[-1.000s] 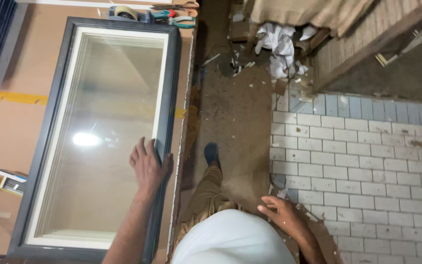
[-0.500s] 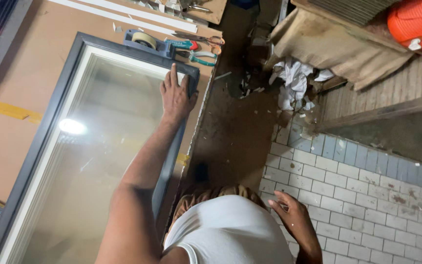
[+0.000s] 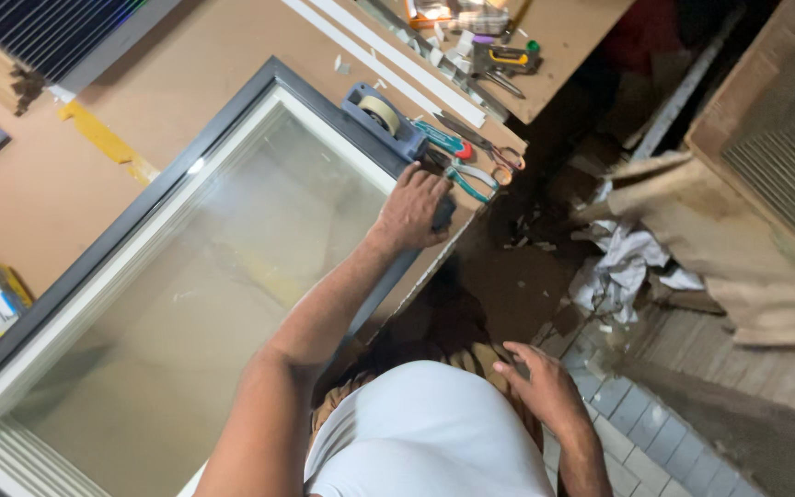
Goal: The person positions a framed glass panel on the workbench and aligns it. They then pull white backing tape from a roll, cut sections with scissors, and press the tape along the frame edges, smoothing it down by hand before reaching for other items on the bench.
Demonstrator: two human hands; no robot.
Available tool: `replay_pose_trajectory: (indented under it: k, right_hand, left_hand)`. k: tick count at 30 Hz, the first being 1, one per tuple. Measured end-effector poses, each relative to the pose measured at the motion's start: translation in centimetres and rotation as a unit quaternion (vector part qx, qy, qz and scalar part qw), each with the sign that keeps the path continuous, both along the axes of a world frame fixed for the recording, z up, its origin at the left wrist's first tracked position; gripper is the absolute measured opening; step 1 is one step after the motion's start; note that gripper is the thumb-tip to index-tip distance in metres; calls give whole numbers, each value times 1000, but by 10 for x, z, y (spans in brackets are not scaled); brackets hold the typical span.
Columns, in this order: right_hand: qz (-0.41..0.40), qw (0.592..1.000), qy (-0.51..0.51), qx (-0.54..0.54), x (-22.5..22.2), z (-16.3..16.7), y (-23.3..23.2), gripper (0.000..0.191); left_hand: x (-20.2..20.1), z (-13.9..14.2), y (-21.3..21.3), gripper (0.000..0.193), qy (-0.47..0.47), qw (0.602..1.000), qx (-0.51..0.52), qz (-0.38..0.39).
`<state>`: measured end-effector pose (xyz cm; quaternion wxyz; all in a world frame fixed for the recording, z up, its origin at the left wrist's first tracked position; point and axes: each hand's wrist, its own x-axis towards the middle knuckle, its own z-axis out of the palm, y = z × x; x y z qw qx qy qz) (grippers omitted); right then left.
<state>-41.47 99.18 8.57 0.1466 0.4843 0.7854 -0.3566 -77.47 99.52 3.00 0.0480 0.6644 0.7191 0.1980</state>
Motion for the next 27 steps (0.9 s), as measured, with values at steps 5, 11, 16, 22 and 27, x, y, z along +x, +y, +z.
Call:
replay_pose_trajectory:
  k: [5,11,16,22,27]
  right_hand:
    - [127,987,97,37,-68,12,109,53]
    - [249,949,174,86,-151,38,234,45]
    - [240,936,250,66,-234,10,311,35]
    - [276,894,333,121,-346,-44,347,21]
    - [354,852,226,312,-419,-68,327,24]
  left_hand:
    - [-6,-2,16,48,-33,999,38,14]
    - [-13,10,42,50,-67,996,24,49]
    - [0,28,61,39,-87,989,20,117]
    - [12,38,83,25,-107,972,35,207]
    - [9,38,90,25,-85,971,11,223]
